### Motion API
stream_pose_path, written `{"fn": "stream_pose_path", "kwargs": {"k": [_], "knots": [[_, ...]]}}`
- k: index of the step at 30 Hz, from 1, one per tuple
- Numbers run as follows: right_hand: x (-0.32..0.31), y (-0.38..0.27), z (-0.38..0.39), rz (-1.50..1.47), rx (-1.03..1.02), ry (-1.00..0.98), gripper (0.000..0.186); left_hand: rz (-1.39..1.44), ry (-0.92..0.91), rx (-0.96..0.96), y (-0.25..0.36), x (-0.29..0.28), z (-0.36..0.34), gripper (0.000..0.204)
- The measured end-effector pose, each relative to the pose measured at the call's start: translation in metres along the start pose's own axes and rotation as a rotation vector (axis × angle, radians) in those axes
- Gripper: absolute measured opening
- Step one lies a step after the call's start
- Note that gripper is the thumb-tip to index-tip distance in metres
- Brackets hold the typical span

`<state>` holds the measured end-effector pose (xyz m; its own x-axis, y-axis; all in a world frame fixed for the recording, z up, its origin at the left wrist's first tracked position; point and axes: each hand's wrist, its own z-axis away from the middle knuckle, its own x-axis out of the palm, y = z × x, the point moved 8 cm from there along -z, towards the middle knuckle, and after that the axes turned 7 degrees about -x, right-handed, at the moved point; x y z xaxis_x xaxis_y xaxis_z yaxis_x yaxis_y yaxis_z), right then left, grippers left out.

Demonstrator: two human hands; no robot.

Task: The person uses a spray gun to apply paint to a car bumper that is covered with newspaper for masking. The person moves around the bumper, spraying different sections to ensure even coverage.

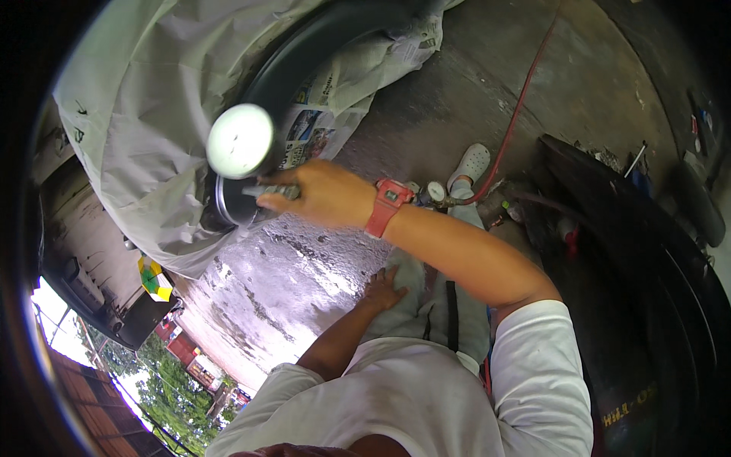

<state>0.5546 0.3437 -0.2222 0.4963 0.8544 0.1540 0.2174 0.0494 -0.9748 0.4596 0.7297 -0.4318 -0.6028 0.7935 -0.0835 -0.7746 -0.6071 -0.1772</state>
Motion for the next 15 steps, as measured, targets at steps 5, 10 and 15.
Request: {"fn": "stream_pose_path", "kwargs": {"k": [5,10,15], "knots": [[-0.059,0.082,-0.007,0.085,0.070,0.200,0.045,0.091,-0.051,0.010,-0.004,-0.007,0.004,0.097],[-0.168,0.177,0.033,-0.116,0.244,0.547,0.049,0.055,-0.022,0.041,0.003,0.005,-0.012,0.104],[-0.247,0.272,0.050,-0.081,0.293,0.838,0.056,0.049,0.016,0.036,0.018,0.022,-0.028,0.110]]}}
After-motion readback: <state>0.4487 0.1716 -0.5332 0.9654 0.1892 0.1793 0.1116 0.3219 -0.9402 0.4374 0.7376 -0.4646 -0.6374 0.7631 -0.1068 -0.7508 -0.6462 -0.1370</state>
